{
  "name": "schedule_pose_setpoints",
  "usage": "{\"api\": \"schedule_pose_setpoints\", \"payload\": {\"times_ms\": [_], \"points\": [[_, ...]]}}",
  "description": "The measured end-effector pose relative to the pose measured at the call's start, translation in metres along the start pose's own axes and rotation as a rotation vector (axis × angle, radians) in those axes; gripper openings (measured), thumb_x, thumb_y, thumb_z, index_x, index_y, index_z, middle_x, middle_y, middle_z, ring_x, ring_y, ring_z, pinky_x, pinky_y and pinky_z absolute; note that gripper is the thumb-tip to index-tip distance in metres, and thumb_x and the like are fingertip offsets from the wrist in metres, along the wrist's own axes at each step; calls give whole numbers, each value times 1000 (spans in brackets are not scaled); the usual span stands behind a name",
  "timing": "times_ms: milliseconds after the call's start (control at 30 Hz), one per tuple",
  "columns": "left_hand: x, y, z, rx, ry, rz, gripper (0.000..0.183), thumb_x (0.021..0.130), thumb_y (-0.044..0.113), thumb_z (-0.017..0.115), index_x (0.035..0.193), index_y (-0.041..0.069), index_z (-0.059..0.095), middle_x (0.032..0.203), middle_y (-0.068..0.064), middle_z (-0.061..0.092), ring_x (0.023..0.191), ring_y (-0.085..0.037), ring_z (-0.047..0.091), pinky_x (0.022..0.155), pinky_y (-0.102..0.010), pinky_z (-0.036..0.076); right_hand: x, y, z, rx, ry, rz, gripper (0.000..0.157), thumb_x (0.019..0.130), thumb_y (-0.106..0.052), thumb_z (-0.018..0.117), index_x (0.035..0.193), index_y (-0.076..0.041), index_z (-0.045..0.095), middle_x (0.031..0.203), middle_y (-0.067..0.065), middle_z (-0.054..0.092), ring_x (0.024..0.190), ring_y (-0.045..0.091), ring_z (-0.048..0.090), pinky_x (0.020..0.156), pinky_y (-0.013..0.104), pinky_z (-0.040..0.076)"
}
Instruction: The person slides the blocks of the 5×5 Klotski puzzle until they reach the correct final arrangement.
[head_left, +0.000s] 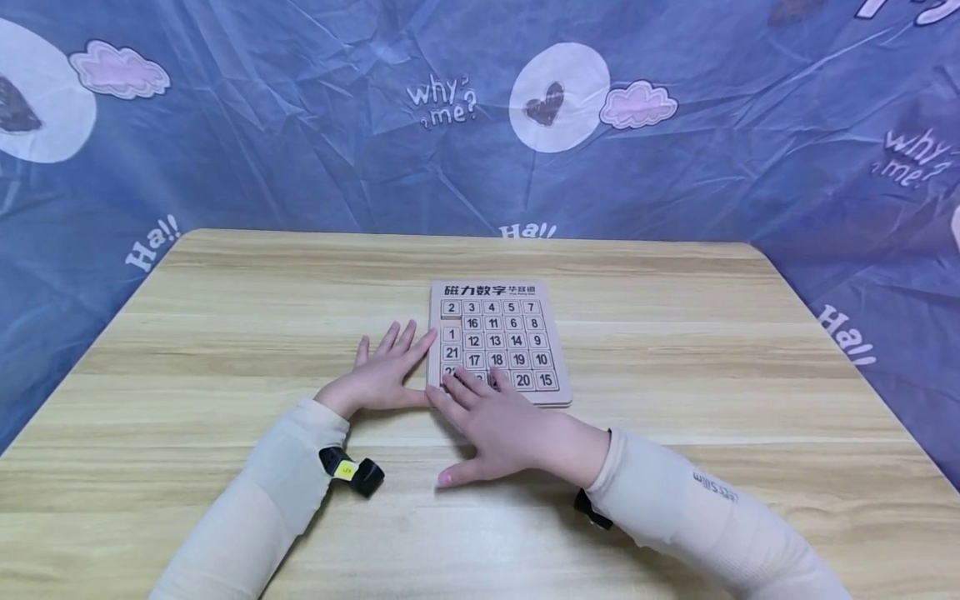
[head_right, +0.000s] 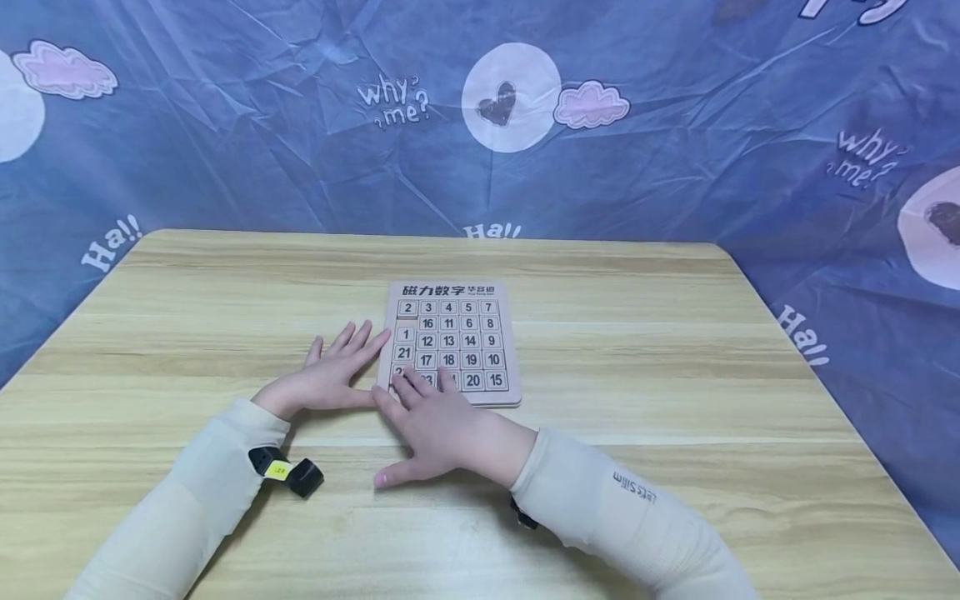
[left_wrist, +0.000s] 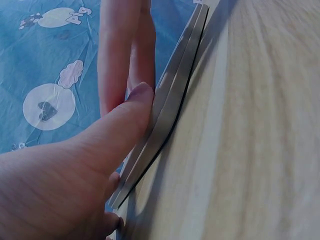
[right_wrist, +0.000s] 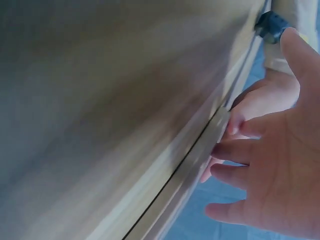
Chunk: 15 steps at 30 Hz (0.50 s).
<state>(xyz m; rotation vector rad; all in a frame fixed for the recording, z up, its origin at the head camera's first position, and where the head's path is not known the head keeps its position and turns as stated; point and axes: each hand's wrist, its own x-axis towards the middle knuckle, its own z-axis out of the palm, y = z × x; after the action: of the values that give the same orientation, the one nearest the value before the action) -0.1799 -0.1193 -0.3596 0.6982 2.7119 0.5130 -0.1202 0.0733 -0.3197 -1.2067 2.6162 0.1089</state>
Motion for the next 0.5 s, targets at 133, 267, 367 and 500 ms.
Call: {"api": "schedule_pose_setpoints", "payload": {"times_ms": [133, 267, 367, 500], "points": [[-1, -1, -1, -2, 4, 0, 96, 69, 64, 53, 140, 18, 8, 141, -17, 0, 126, -34, -8, 90, -60, -10, 9, 6, 1, -7, -14, 21, 96, 71, -74, 33, 140, -12, 9, 141, 14, 11, 127, 30, 6, 96, 55, 8], [-2, 0, -1, -13, -2, -2, 96, 69, 65, 52, 140, 18, 7, 141, -17, -2, 126, -34, -8, 90, -60, -11, 11, 14, -2, 64, -11, 18, 94, 72, -73, 32, 140, -13, 7, 141, 12, 9, 127, 30, 4, 96, 55, 5], [-3, 1, -1, -18, -7, -8, 95, 69, 67, 49, 140, 20, 6, 141, -15, -3, 126, -33, -9, 90, -59, -12, 9, 27, -8, 117, 21, 49, 90, 75, -70, 32, 140, -13, 5, 142, 10, 9, 128, 29, 3, 96, 54, 3], [-2, 1, 0, -23, -5, -13, 96, 68, 67, 50, 140, 21, 6, 142, -14, -4, 126, -32, -10, 91, -57, -13, 4, 62, -14, 180, 92, 161, 86, 78, -65, 34, 140, -12, 4, 142, 7, 9, 127, 30, 5, 97, 53, 2]]}}
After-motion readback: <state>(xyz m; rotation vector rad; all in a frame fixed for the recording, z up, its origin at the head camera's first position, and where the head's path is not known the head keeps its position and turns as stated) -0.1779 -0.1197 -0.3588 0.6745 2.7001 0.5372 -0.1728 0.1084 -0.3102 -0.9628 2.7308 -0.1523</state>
